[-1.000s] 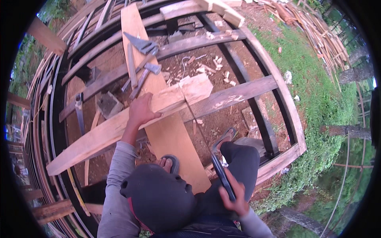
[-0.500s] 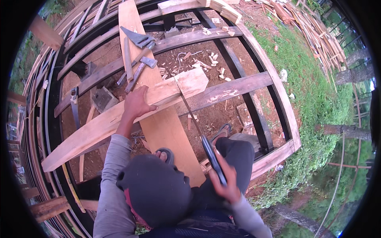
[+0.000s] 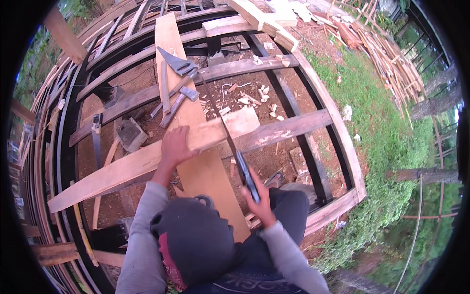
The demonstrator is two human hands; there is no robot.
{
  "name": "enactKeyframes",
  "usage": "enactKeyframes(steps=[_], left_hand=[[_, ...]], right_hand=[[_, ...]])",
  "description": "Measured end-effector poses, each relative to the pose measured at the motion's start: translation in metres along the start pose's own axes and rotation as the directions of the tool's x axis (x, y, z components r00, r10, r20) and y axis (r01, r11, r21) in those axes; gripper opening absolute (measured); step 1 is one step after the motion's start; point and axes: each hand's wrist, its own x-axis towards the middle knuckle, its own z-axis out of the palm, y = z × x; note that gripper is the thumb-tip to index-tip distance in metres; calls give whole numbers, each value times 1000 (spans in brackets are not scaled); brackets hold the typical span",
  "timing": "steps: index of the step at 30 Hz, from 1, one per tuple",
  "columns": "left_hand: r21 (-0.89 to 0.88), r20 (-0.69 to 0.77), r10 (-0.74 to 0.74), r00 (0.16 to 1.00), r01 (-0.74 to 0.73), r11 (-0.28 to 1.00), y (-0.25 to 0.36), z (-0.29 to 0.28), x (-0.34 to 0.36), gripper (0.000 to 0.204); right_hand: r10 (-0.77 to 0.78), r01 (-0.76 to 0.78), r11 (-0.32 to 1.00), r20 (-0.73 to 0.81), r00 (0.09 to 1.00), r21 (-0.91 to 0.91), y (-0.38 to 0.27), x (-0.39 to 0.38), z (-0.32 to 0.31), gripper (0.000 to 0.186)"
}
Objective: The person saws through a piece of lumber with a hand saw while holding the wood steady by hand and foot on a wooden structure.
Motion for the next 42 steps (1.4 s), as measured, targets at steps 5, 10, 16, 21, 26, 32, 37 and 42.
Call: enactKeyframes(steps=[5, 10, 16, 21, 26, 32, 37, 42], left_hand=[[87, -215, 105, 971, -88, 992, 31, 25, -48, 75], [184, -264, 190, 946, -144, 972, 33, 42, -58, 77], [242, -297, 185, 937, -113, 964, 29, 55, -62, 66], [344, -306, 244, 920, -133, 930, 32, 66, -66, 60], [284, -295, 177, 939, -91, 955, 38, 58, -57, 64], [281, -306, 196, 932, -108, 953, 43, 54, -55, 70], [201, -242, 156, 958, -108, 974, 42, 29, -37, 76], [-53, -21, 29, 999, -30, 998, 4, 7, 17, 90]], right_hand=[[254, -241, 963, 111, 961, -122, -2, -110, -37, 73], [379, -339, 924, 303, 874, -178, -9, -108, -56, 87], [500, -409, 833, 190, 845, -373, -16, -96, -73, 73], [500, -370, 835, 282, 819, -407, 29, -83, -61, 52], [473, -356, 848, 259, 842, -393, 38, -88, -58, 49], [434, -362, 880, 210, 876, -306, 60, -80, -56, 35], [429, -386, 887, 146, 891, -254, 43, -99, -62, 29], [381, -372, 914, 29, 924, -162, -27, -136, -73, 27]])
